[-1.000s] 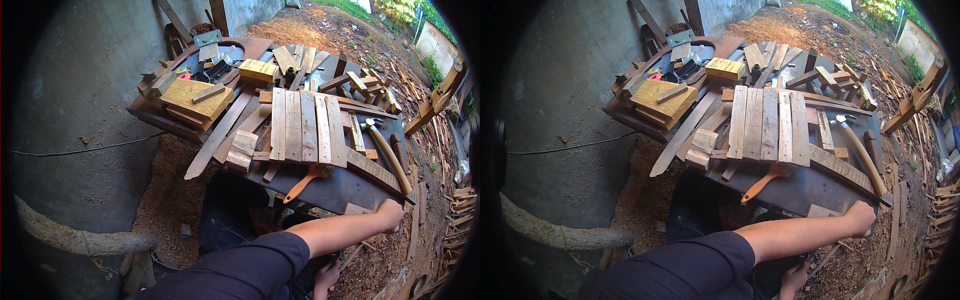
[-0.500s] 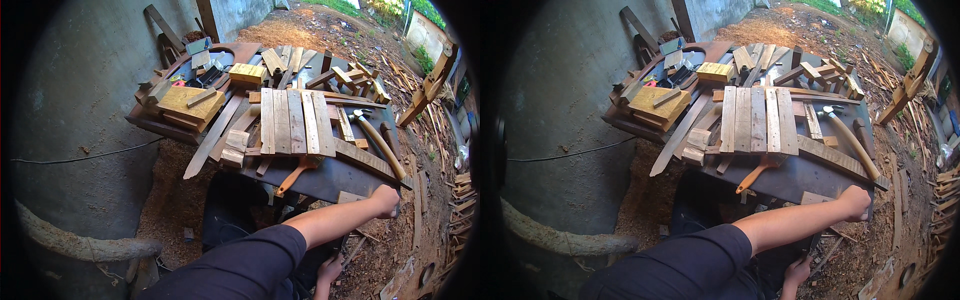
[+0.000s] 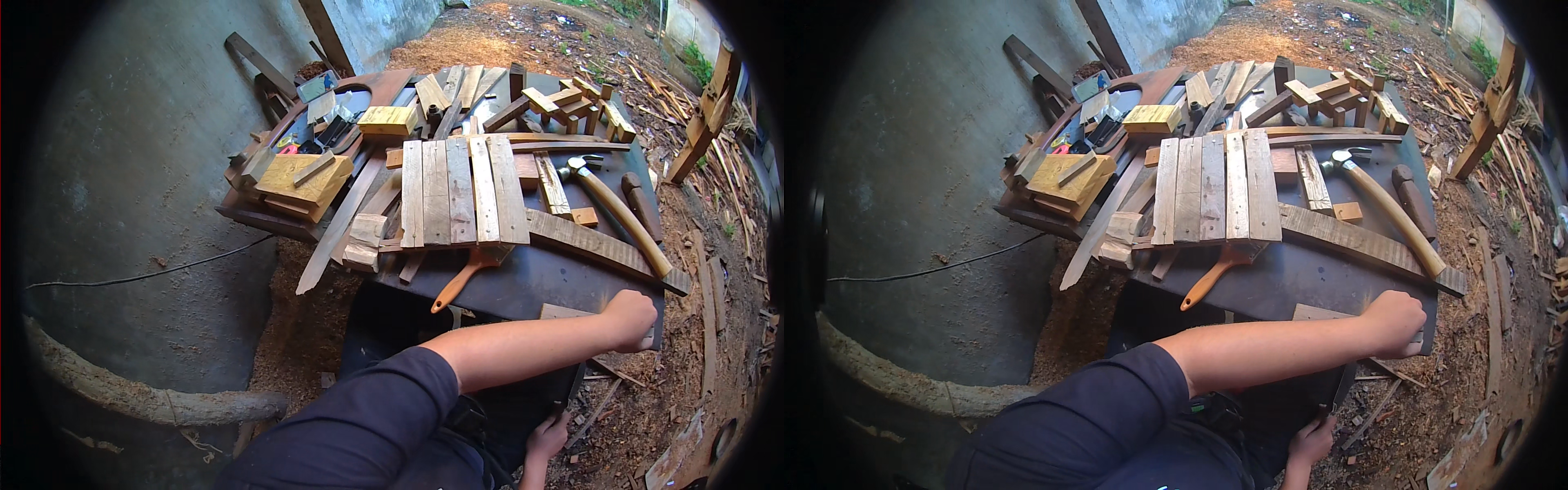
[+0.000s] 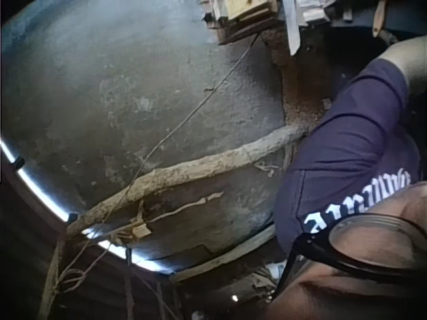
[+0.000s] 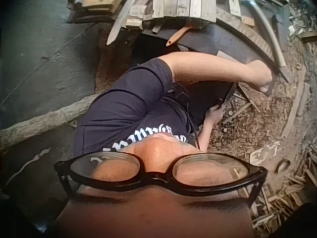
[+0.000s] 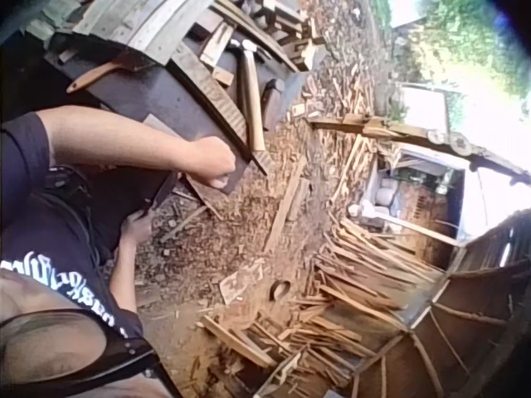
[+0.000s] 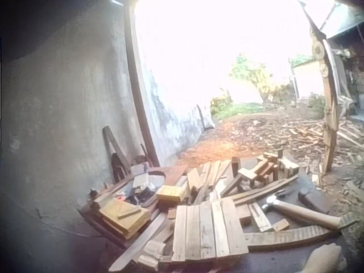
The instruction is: The person is sharpening a tool using a small rectangular sharpening stone.
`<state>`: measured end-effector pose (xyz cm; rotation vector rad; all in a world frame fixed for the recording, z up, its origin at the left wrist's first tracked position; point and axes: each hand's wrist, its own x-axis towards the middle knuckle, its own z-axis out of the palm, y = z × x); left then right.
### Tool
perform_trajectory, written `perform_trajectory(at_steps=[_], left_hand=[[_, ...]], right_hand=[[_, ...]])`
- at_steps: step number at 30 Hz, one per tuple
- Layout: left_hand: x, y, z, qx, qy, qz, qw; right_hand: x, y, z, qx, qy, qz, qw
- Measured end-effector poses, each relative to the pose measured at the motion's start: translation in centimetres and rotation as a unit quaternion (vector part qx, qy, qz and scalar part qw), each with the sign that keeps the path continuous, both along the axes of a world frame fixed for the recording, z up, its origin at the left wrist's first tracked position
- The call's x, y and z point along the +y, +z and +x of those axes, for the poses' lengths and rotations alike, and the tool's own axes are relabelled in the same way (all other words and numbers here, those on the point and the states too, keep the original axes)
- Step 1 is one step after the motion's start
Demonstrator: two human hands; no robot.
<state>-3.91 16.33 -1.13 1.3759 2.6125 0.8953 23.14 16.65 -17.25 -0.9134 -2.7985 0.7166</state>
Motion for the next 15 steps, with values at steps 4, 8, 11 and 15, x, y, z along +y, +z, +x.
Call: perform_trajectory(at_steps=[4,8,11,15], left_hand=[[0.1,-0.4,0.5,0.003,0.016,0.052,0.999],[-1.2,0.3,1.9,0.036,0.033,0.101,0.994],[-1.1,-0.4,2.6,0.095,0.043,0.100,0.990],[-0.8,-0.9,2.4,0.107,0.050,0.097,0.988]], right_hand=[[0.4,-0.6,-0.2,0.064,0.018,-0.028,0.997],[0.2,0.1,-0.5,0.068,0.023,-0.041,0.997],[0.1,0.4,-0.6,0.011,0.017,-0.054,0.998],[-0.1,0.1,-0.5,0.048,0.027,-0.035,0.998]])
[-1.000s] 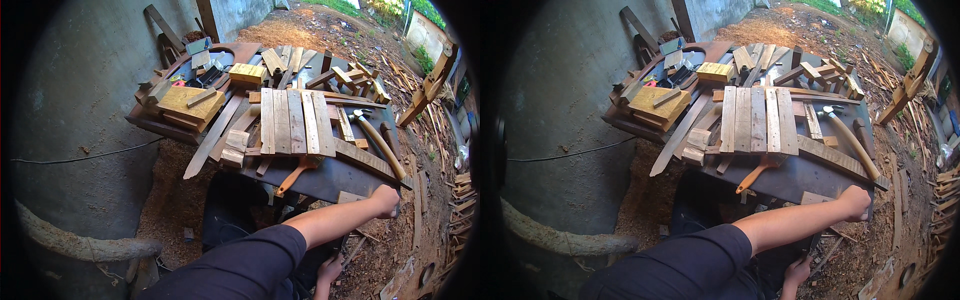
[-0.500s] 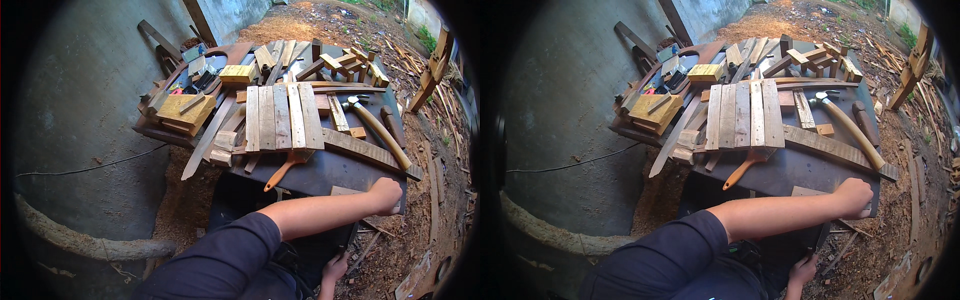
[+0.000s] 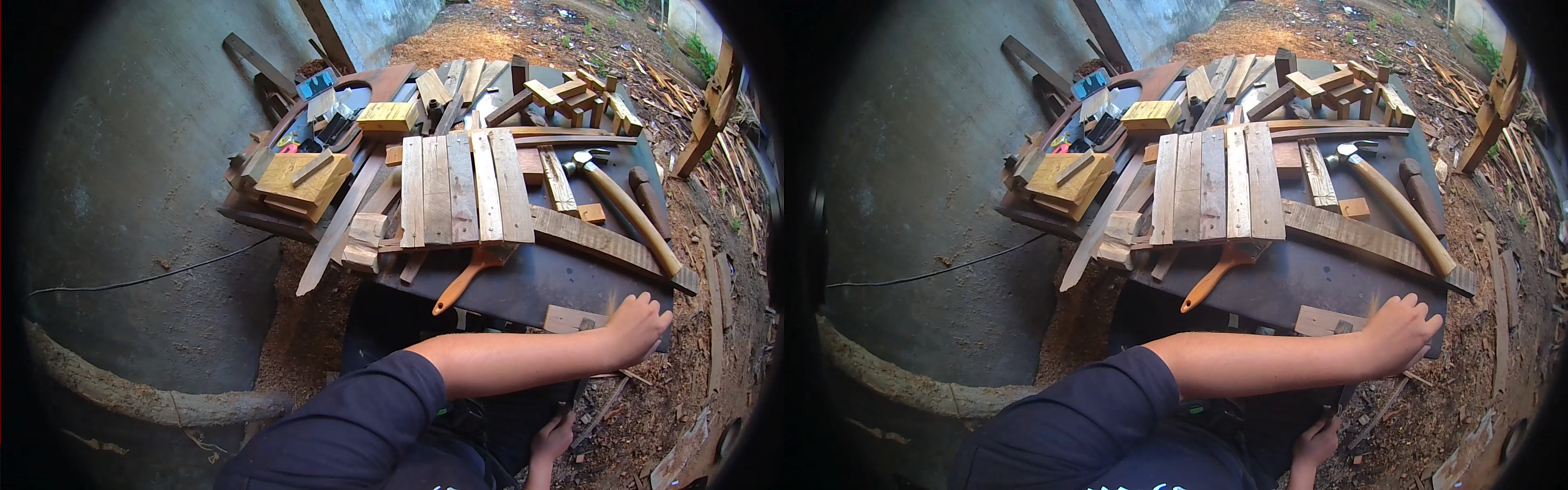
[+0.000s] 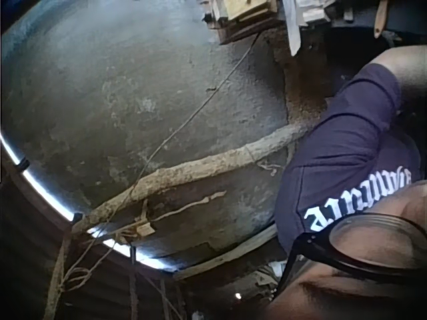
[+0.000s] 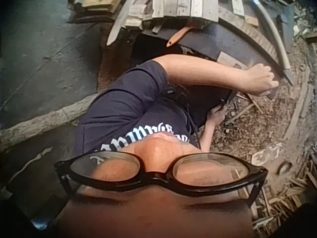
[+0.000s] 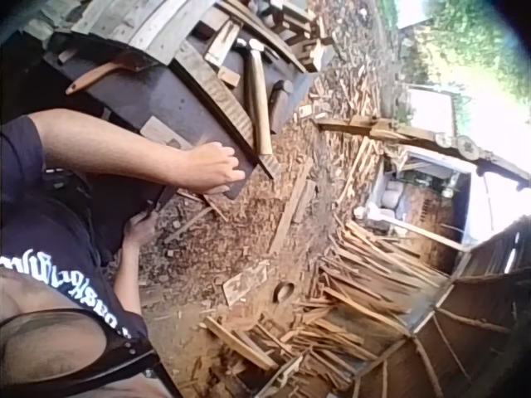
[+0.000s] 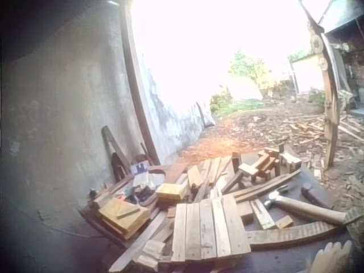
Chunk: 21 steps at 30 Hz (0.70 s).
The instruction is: The person is sharpening a tool using a small rectangular sharpening stone.
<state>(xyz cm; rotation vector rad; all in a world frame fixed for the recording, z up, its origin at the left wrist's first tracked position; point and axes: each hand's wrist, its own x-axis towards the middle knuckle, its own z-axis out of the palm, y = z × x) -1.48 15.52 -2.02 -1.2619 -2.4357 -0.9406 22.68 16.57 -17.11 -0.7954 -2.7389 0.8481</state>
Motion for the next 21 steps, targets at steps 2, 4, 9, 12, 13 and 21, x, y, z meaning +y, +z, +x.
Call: perform_trajectory(at_steps=[2,4,9,12,13,21], left_hand=[[-0.05,0.02,0.04,0.000,0.002,0.002,1.000],[-0.06,0.00,0.05,-0.001,0.005,0.003,1.000],[0.60,-0.59,0.21,0.034,0.020,-0.004,0.999],[0.75,0.13,0.78,0.089,0.037,-0.022,0.995],[0.69,-0.04,0.73,0.088,0.038,-0.025,0.995],[0.46,0.25,0.49,0.074,0.035,-0.039,0.996]], right_hand=[[-0.13,-0.03,-0.04,0.003,-0.002,0.015,1.000],[-0.23,0.07,-0.22,0.011,0.001,-0.002,1.000],[-0.08,-0.28,-0.38,0.015,0.005,-0.004,1.000],[0.34,-0.50,-0.12,0.018,0.007,-0.004,1.000],[0.35,-0.55,-0.13,0.013,0.011,-0.007,1.000],[-0.02,0.14,-0.32,0.011,-0.001,-0.015,1.000]])
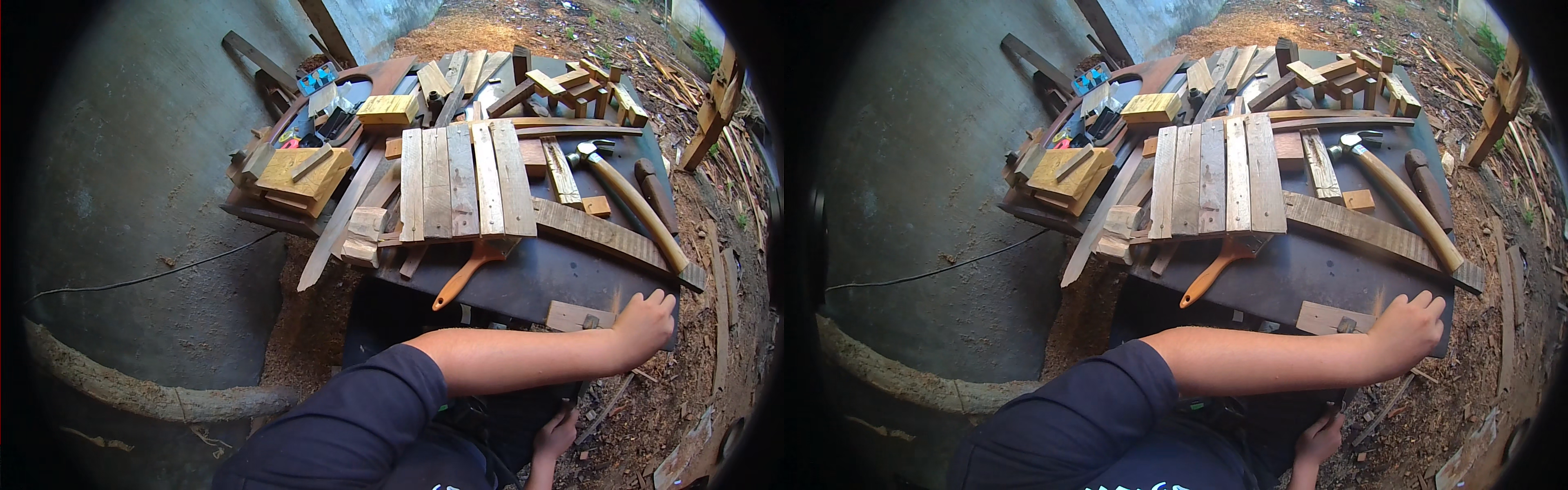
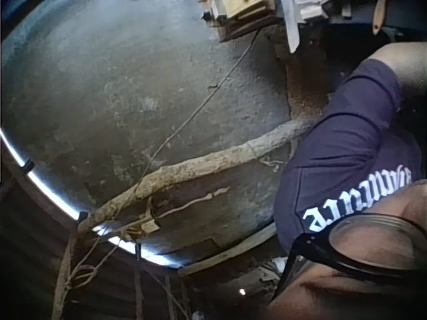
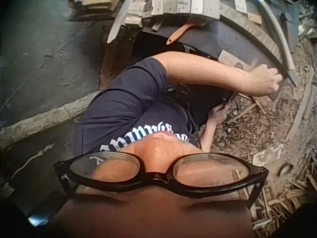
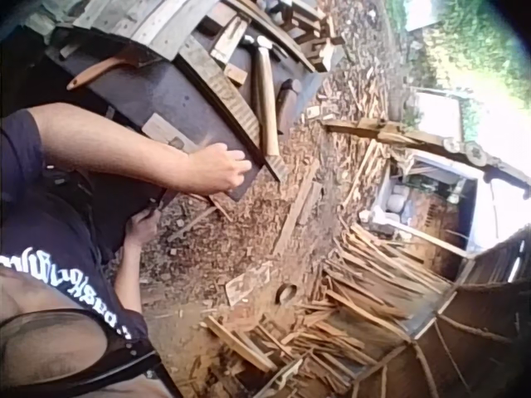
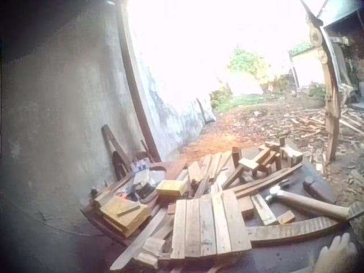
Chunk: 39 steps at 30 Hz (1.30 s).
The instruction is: The person is sharpening a tool using a small rectangular sharpening stone.
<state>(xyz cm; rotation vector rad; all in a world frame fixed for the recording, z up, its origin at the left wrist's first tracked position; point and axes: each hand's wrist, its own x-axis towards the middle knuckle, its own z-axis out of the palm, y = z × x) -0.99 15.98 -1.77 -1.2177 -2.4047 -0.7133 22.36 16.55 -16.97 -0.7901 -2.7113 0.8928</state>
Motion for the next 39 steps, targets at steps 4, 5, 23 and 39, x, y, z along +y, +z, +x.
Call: perform_trajectory(at_steps=[4,5,23,39], left_hand=[[0.0,0.2,-0.1,-0.023,0.000,-0.015,1.000],[-0.1,0.4,-0.1,-0.036,0.000,-0.021,0.999],[-0.1,0.6,-0.2,-0.040,-0.009,-0.024,0.999],[1.8,-1.4,-0.3,0.009,0.006,0.055,0.998]], right_hand=[[-0.2,0.3,-0.2,0.017,0.003,0.002,1.000],[-0.3,0.3,-0.1,0.016,0.002,0.002,1.000],[-0.5,-0.2,0.4,0.011,0.004,0.019,1.000],[-0.3,0.1,0.0,-0.022,0.013,0.026,0.999]])
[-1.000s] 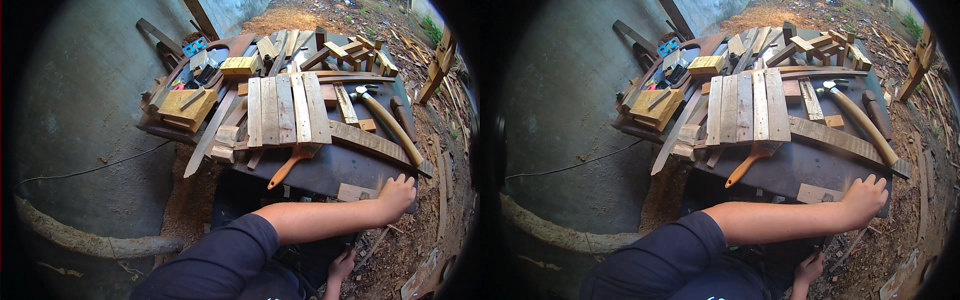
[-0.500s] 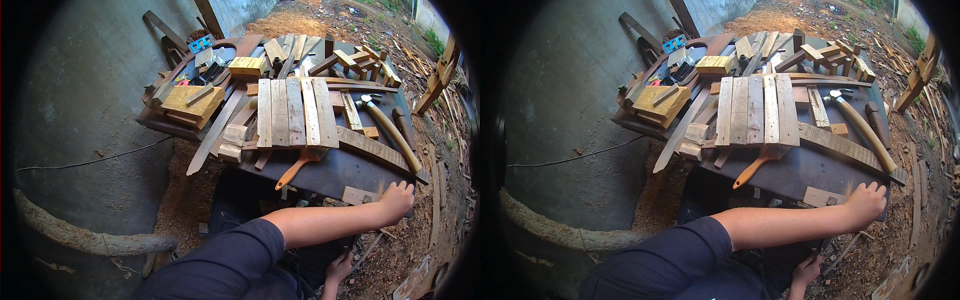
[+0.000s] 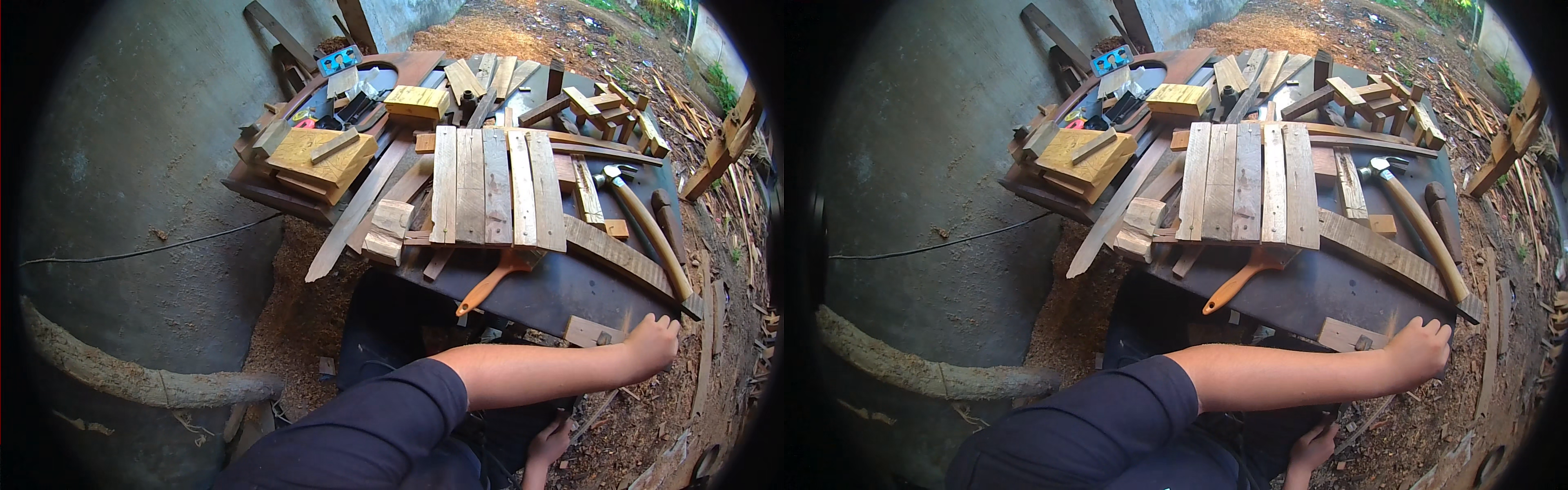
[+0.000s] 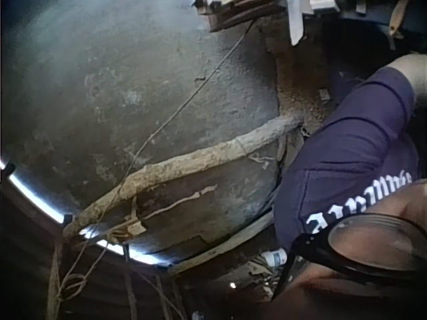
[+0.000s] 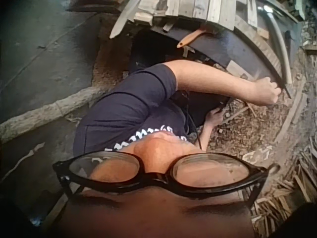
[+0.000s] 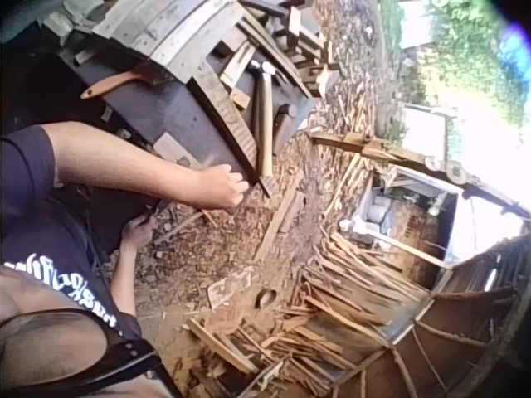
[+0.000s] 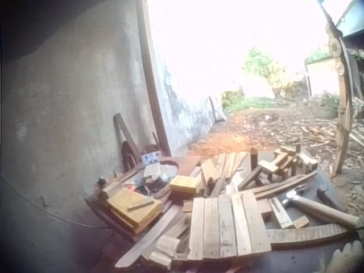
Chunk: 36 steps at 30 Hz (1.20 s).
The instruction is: The person is sharpening a tool using a small rectangular sharpening stone.
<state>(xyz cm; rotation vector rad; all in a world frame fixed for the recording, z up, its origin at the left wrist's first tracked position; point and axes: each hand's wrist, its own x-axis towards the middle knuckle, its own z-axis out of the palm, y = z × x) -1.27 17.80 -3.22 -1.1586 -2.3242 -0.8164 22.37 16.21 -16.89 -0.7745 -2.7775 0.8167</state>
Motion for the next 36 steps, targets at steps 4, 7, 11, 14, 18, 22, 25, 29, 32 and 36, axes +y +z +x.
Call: perform_trajectory(at_steps=[4,7,11,14,18,22,25,29,32,36], left_hand=[[-0.1,-0.1,0.1,0.029,0.001,0.008,1.000],[-0.2,0.1,0.2,0.041,-0.002,-0.004,0.999],[0.0,0.1,0.4,0.026,-0.011,-0.021,0.999],[0.4,-0.4,0.3,0.029,-0.002,-0.014,0.999],[0.6,-0.3,0.1,0.015,-0.020,-0.012,1.000],[0.9,-0.7,0.2,0.025,-0.004,0.001,1.000],[1.0,-1.0,0.2,0.038,0.017,0.011,0.999],[0.7,-0.9,0.1,0.029,0.001,-0.002,1.000],[0.5,-0.8,0.1,0.018,-0.024,-0.027,0.999],[1.1,-1.0,0.0,0.016,-0.009,-0.022,1.000]], right_hand=[[-0.2,0.9,-0.3,-0.025,0.003,-0.008,1.000],[0.1,0.7,-0.2,-0.031,0.005,-0.012,0.999],[0.5,-0.2,0.0,-0.027,0.005,0.003,1.000],[0.5,-0.1,-0.1,-0.026,0.015,0.001,1.000],[0.4,0.2,-0.1,-0.022,0.014,-0.009,1.000],[0.4,-0.1,-0.2,0.015,0.032,-0.013,0.999],[0.4,-0.3,-0.2,0.011,0.034,-0.005,0.999],[0.5,-0.3,0.0,-0.007,0.025,0.005,1.000],[0.2,0.0,-0.1,-0.024,0.012,0.010,1.000],[0.5,-0.6,0.0,0.027,0.025,0.015,0.999]])
